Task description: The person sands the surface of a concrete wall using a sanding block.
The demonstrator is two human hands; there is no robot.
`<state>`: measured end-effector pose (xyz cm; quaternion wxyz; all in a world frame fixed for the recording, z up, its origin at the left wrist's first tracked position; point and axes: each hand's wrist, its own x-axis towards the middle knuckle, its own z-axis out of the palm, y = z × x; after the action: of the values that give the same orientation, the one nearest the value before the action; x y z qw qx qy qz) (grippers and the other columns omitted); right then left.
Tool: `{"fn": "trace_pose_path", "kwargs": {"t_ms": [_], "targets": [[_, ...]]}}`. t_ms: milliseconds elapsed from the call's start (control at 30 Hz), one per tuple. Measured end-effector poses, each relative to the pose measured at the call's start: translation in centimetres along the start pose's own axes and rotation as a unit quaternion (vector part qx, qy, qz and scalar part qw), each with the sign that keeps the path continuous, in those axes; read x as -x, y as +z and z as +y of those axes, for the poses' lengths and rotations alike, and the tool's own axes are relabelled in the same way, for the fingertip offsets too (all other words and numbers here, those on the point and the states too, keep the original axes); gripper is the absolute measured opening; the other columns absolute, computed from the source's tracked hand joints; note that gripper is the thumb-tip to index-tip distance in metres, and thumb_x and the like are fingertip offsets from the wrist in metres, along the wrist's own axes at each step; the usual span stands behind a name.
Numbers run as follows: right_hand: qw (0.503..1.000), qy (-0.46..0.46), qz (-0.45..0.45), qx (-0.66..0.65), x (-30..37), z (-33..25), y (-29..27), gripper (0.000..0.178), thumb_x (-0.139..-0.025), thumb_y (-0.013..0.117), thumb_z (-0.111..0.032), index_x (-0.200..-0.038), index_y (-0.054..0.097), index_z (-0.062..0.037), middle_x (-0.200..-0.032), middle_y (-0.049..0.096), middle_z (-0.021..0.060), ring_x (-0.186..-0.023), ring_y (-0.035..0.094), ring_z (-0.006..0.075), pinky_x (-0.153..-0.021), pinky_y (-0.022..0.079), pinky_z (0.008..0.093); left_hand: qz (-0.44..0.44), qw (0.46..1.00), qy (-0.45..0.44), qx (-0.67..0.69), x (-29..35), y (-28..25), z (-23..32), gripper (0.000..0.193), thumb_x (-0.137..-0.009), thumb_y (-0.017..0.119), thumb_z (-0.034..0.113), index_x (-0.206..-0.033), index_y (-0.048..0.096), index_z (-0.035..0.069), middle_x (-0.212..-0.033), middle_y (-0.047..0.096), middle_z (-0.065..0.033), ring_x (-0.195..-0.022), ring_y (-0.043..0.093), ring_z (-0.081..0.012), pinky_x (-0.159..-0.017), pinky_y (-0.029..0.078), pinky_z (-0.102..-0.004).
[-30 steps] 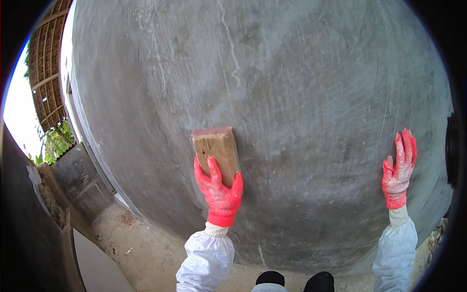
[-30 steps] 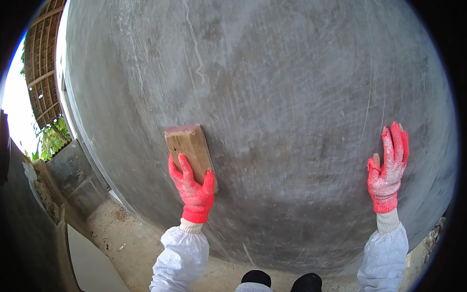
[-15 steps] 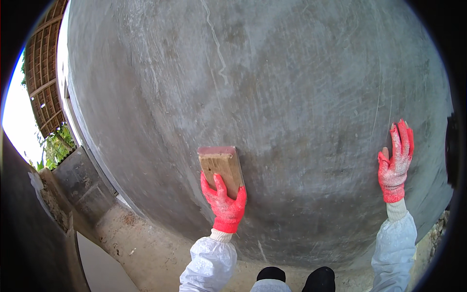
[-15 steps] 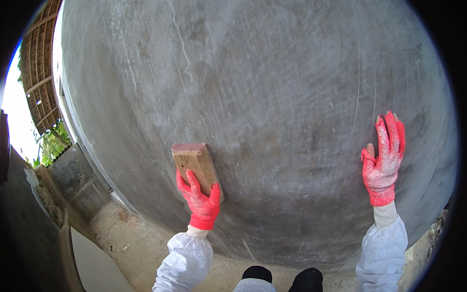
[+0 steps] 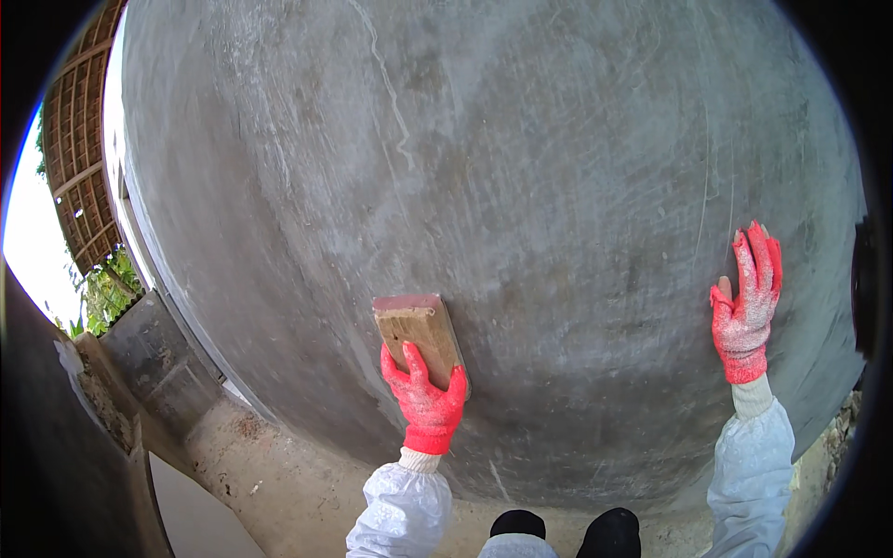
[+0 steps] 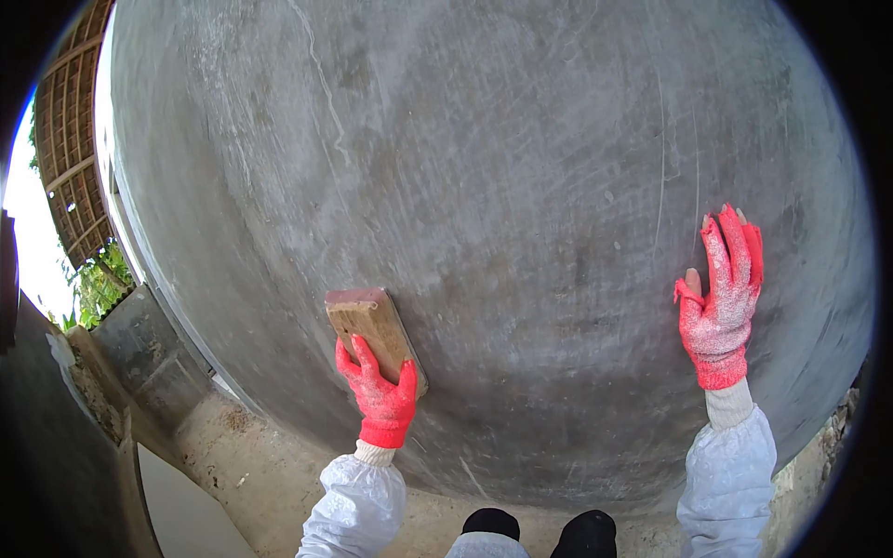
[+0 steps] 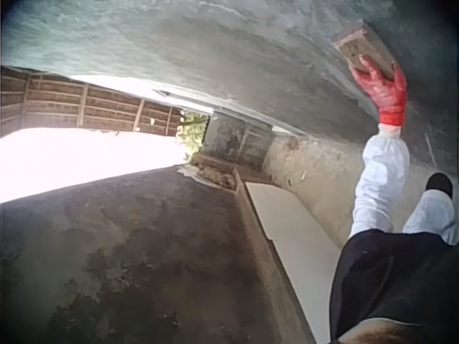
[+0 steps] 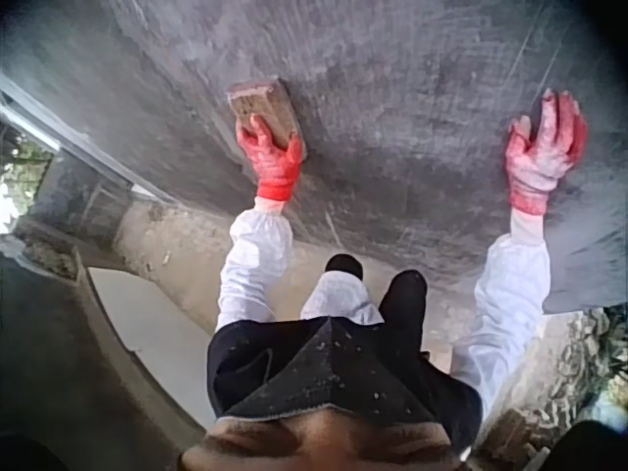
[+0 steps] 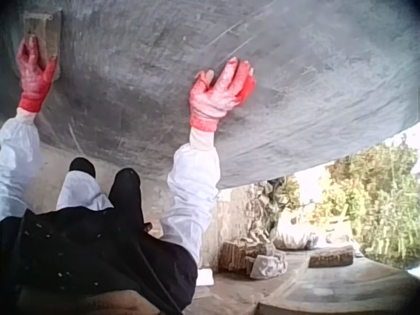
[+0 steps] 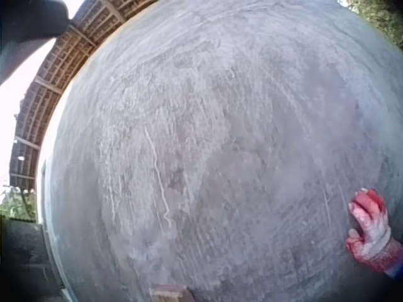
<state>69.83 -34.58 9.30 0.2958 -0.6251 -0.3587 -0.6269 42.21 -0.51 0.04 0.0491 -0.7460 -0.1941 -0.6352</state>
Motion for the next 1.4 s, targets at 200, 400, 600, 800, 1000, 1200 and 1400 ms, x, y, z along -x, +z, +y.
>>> {"fn": "trace_pose_path", "kwargs": {"t_ms": [200,400,600,800,1000,1200,1400], "targets": [[1.000,-0.006,0.003,0.004,0.0,-0.1,0.0,0.070,-0.074,0.065,0.005,-0.142,0.052,-0.0063,-0.151,0.044,0.0134,-0.141,0.037,0.0390,-0.118,0.029,0.0488,0.106,0.994,-0.009,0.018,-16.9,-1.5,1.7,0.083,-0.086,0.073,0.022,-0.156,0.030,0.010,-0.149,0.032,-0.0240,-0.136,0.036,-0.0414,-0.114,0.031,-0.0471],[1.000,0.003,0.011,0.008,-0.1,0.0,0.1,0.070,-0.073,0.066,0.005,-0.141,0.052,-0.0061,-0.151,0.044,0.0138,-0.141,0.038,0.0393,-0.117,0.030,0.0490,0.050,0.999,-0.009,0.002,-2.7,0.4,-0.6,0.090,-0.080,0.076,0.021,-0.156,0.030,0.010,-0.151,0.028,-0.0244,-0.137,0.034,-0.0436,-0.112,0.033,-0.0511],[1.000,-0.006,0.005,0.011,0.3,0.5,0.1,0.069,-0.074,0.066,0.006,-0.141,0.052,-0.0058,-0.150,0.045,0.0139,-0.140,0.038,0.0394,-0.117,0.030,0.0489,0.061,0.998,-0.012,0.000,-8.7,0.7,1.8,0.089,-0.080,0.076,0.023,-0.155,0.030,0.008,-0.150,0.029,-0.0252,-0.139,0.033,-0.0431,-0.111,0.034,-0.0506],[1.000,-0.007,0.015,0.011,0.1,0.0,0.1,0.069,-0.074,0.066,0.006,-0.140,0.053,-0.0063,-0.150,0.045,0.0137,-0.140,0.039,0.0397,-0.117,0.030,0.0492,0.149,0.987,-0.063,0.021,-17.8,-0.5,5.6,0.083,-0.086,0.074,0.025,-0.156,0.031,0.010,-0.145,0.036,-0.0259,-0.136,0.037,-0.0406,-0.112,0.032,-0.0478],[1.000,0.008,0.019,-0.004,-0.1,-0.2,0.3,0.068,-0.075,0.066,0.004,-0.140,0.053,-0.0067,-0.150,0.044,0.0138,-0.139,0.039,0.0399,-0.117,0.030,0.0498,0.044,0.999,0.000,-0.008,4.2,1.6,-1.7,0.101,-0.074,0.077,0.021,-0.158,0.023,0.012,-0.154,0.022,-0.0277,-0.139,0.030,-0.0490,-0.109,0.033,-0.0591],[1.000,-0.005,0.012,0.007,0.1,0.1,-0.2,0.066,-0.076,0.066,0.003,-0.140,0.053,-0.0056,-0.150,0.044,0.0138,-0.140,0.038,0.0399,-0.116,0.030,0.0500,0.080,0.997,0.001,0.000,-9.8,-0.5,-0.2,0.086,-0.082,0.073,0.016,-0.156,0.030,0.008,-0.152,0.029,-0.0244,-0.139,0.033,-0.0424,-0.113,0.031,-0.0492],[1.000,0.009,0.011,0.010,0.2,0.1,0.2,0.066,-0.076,0.066,0.004,-0.139,0.054,-0.0058,-0.150,0.045,0.0140,-0.140,0.039,0.0397,-0.117,0.030,0.0497,0.098,0.994,-0.033,0.026,-7.4,0.6,-0.6,0.085,-0.082,0.073,0.016,-0.155,0.031,0.007,-0.152,0.030,-0.0236,-0.139,0.034,-0.0414,-0.114,0.031,-0.0493]]}}
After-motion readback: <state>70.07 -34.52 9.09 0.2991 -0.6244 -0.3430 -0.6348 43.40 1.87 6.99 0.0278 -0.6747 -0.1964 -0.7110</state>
